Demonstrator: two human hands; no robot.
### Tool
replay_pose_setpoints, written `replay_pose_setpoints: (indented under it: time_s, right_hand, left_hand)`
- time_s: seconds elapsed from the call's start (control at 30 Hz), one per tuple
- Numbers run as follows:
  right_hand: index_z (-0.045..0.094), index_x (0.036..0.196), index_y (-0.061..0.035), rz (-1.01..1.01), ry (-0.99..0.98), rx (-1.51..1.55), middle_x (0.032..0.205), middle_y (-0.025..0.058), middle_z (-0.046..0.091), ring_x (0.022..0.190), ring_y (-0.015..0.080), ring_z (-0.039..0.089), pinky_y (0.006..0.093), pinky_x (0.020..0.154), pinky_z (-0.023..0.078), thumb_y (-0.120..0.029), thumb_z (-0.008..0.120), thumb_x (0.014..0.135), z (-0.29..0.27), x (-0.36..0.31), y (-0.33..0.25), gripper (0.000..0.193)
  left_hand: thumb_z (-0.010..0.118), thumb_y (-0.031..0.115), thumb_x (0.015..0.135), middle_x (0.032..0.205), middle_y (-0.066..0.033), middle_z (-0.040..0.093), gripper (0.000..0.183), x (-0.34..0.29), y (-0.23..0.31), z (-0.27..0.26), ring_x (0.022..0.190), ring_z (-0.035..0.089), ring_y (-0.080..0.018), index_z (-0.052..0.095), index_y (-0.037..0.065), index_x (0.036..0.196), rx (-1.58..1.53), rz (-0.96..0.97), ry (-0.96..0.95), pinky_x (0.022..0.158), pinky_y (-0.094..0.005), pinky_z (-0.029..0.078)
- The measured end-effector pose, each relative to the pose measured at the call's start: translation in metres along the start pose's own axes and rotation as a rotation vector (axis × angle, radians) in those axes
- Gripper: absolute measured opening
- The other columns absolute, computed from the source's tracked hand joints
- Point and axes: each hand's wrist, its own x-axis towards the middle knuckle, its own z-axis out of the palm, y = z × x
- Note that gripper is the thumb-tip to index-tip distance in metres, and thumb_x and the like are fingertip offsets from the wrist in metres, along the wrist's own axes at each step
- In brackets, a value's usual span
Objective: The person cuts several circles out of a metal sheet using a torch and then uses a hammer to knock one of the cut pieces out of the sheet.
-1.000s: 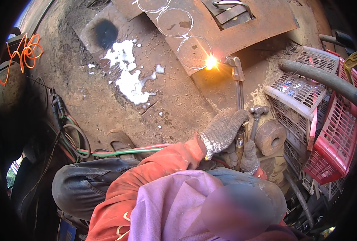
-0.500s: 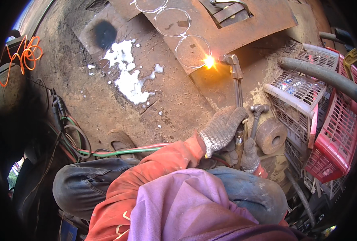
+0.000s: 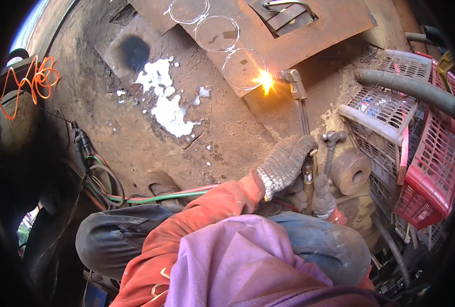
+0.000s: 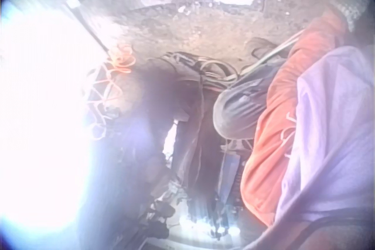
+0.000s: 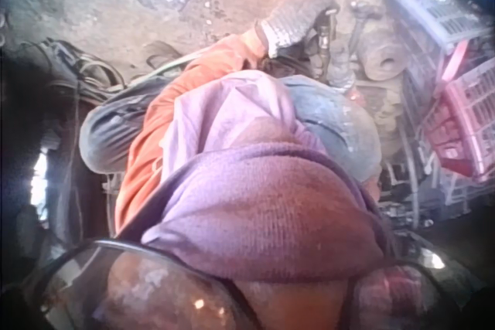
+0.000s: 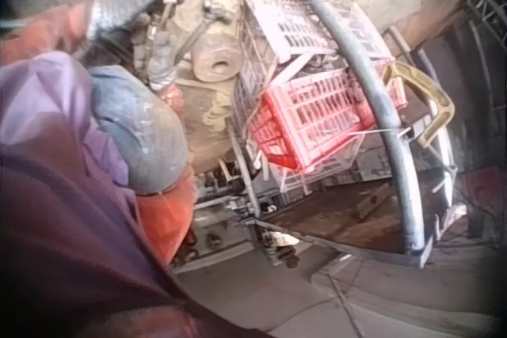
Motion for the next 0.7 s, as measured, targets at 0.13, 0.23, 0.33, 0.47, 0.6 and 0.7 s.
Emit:
replay_pose_setpoints:
  time_s: [0.13, 0.23, 0.33, 0.47, 0.6, 0.7]
  right_hand:
    - [0.056, 0.122, -0.0069, -0.014, -0.006, 0.0, 0.09, 0.0025, 0.065, 0.06, 0.007, 0.057, 0.0206, 0.047, 0.045, -0.063, 0.063, 0.086, -0.009, 0.001, 0.007, 0.067]
    - [0.057, 0.12, -0.0066, -0.031, -0.005, 0.0, 0.088, 0.003, 0.065, 0.058, 0.0072, 0.057, 0.0208, 0.045, 0.045, -0.063, 0.063, 0.085, -0.017, 0.003, 0.012, 0.067]
    - [0.057, 0.118, -0.0062, -0.042, -0.014, -0.002, 0.087, 0.0035, 0.066, 0.056, 0.0074, 0.057, 0.0211, 0.043, 0.045, -0.063, 0.063, 0.085, -0.021, 0.005, 0.015, 0.066]
    - [0.058, 0.116, -0.0057, -0.017, -0.012, 0.03, 0.084, 0.0035, 0.065, 0.054, 0.0083, 0.056, 0.0212, 0.042, 0.045, -0.063, 0.064, 0.085, -0.021, 0.004, 0.016, 0.065]
    - [0.058, 0.116, -0.0052, -0.001, 0.028, 0.051, 0.083, 0.0029, 0.064, 0.054, 0.0081, 0.056, 0.0206, 0.043, 0.045, -0.062, 0.063, 0.086, -0.018, 0.004, 0.017, 0.065]
    - [0.058, 0.118, -0.0054, 0.0, -0.013, 0.029, 0.085, 0.0027, 0.065, 0.055, 0.0071, 0.056, 0.0196, 0.044, 0.044, -0.062, 0.063, 0.087, -0.019, 0.004, 0.013, 0.064]
  left_hand:
    - [0.047, 0.016, 0.096, 0.104, -0.017, 0.063, 0.027, 0.0, 0.0, -0.002, 0.093, 0.066, -0.0303, 0.061, 0.004, 0.116, 0.038, 0.053, 0.036, 0.081, -0.0382, 0.054]
    - [0.049, 0.018, 0.097, 0.105, -0.0178, 0.064, 0.027, 0.001, 0.003, 0.0, 0.092, 0.067, -0.0296, 0.062, 0.003, 0.115, -0.066, -0.029, 0.016, 0.08, -0.0366, 0.054]
    - [0.048, 0.02, 0.099, 0.105, -0.0183, 0.065, 0.028, -0.001, 0.0, 0.003, 0.091, 0.068, -0.029, 0.062, 0.002, 0.115, -0.195, -0.086, 0.02, 0.08, -0.0355, 0.055]
    - [0.049, 0.02, 0.098, 0.106, -0.0184, 0.064, 0.029, -0.002, 0.003, 0.005, 0.091, 0.068, -0.0301, 0.061, 0.001, 0.116, -0.338, -0.202, -0.018, 0.08, -0.0356, 0.055]
    - [0.053, 0.018, 0.094, 0.106, -0.0176, 0.064, 0.03, -0.001, -0.003, 0.001, 0.093, 0.067, -0.031, 0.059, 0.003, 0.119, 0.002, 0.062, -0.003, 0.08, -0.0362, 0.055]
    - [0.056, 0.018, 0.089, 0.106, -0.0175, 0.063, 0.035, -0.002, -0.002, -0.002, 0.094, 0.066, -0.0322, 0.058, 0.004, 0.121, 0.092, 0.156, 0.025, 0.082, -0.0379, 0.054]
